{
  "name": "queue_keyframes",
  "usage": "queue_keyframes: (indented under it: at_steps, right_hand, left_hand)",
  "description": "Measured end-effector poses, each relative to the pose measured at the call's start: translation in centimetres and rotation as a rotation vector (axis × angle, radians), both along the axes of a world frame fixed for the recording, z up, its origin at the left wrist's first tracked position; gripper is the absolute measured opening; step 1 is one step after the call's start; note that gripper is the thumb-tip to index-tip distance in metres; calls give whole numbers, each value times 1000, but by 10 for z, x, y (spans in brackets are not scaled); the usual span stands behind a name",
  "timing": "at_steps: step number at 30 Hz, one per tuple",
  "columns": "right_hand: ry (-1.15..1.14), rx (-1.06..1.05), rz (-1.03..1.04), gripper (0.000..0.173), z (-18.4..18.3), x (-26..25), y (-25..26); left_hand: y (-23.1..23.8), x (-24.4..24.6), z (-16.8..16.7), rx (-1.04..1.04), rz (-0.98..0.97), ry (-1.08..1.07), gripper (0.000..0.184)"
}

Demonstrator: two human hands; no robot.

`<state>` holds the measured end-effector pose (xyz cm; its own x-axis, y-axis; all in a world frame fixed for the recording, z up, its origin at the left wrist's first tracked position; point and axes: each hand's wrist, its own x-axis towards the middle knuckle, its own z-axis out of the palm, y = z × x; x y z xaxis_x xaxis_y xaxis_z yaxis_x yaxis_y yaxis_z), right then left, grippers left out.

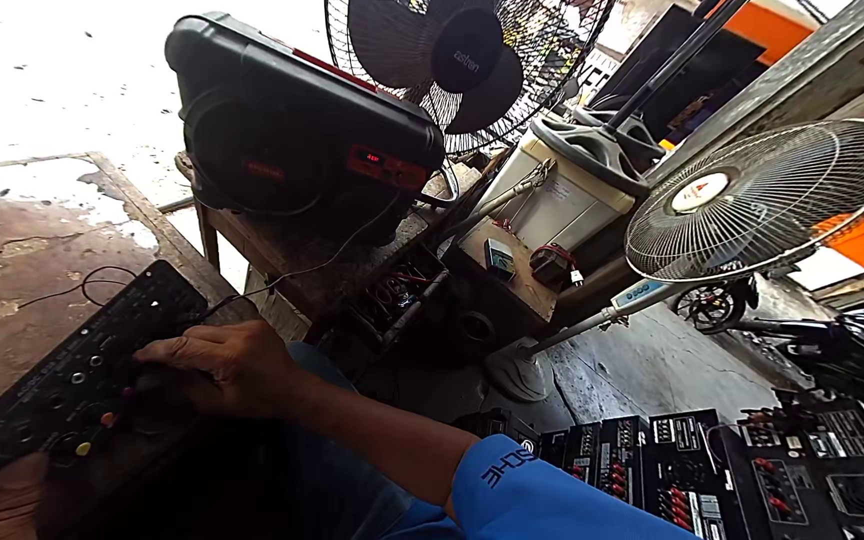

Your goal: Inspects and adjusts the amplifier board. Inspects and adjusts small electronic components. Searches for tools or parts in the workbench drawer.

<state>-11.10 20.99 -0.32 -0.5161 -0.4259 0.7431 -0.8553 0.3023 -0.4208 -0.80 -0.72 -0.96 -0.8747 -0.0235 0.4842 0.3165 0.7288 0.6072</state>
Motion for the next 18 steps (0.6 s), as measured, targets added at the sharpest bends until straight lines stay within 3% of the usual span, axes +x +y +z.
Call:
queue_keyframes:
  at_steps: [18]
  right_hand:
    - [0,8,26,20,0,0,1]
  left_hand:
    - [-1,-1,-1,0,-13,5,32]
